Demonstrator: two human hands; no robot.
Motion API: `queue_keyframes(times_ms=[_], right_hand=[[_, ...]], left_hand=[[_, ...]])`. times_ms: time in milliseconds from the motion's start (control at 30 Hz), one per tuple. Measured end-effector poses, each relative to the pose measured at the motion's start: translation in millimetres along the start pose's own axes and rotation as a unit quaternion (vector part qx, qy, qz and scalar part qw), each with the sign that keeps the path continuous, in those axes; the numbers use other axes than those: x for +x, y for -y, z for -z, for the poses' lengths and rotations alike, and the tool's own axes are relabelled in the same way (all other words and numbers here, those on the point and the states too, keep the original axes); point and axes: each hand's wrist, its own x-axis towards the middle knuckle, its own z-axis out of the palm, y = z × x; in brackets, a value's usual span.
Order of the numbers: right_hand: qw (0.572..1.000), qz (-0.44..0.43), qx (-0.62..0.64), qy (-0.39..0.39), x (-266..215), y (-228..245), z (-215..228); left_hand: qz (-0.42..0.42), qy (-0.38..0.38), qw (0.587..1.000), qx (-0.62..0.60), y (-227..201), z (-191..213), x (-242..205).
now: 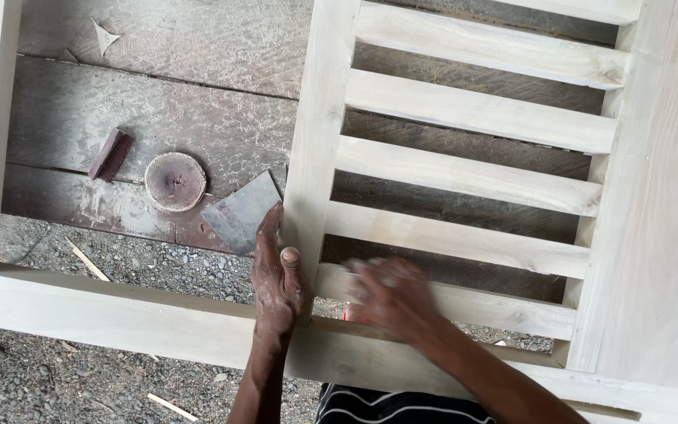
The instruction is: The person sands the surfaces and slats of a wooden frame using a piece of sandpaper.
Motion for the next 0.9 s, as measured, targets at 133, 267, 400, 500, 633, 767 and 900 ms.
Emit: queue_keyframes(times_ms=[133,267,400,500,633,767,900], right_hand=[[0.999,-0.019,-0.048,-0.013,-1.8,-12.1,-27.2],[0.933,0.041,-0.356,0.021,-113.7,-75.5,83.8],[0.964,-0.118,-0.237,-0.004,-116.0,-73.9,95.2],[0.992,-0.006,-0.107,-0.059,-43.1,-34.2,8.4],[0.995,0.051,-0.034,-0.082,-3.9,-10.3,-26.4],[0.951,0.05,-0.302,0.036,-105.6,-76.0,70.9],[0.97,-0.084,-0.227,0.028,-141.5,-91.2,120.3]], left_hand=[[-0.009,0.005,1.0,0.015,-8.5,5.3,-0.8],[-0.027,0.008,0.999,0.017,-15.2,3.9,2.8],[-0.015,0.031,0.999,0.029,-16.6,6.2,3.9],[-0.019,0.021,0.999,0.023,-18.4,6.6,4.1],[-0.021,0.027,0.999,0.037,-15.4,4.1,4.9],[-0.014,0.023,0.999,0.024,-16.8,6.8,3.9],[-0.017,0.018,0.999,0.022,-15.2,7.3,9.0]])
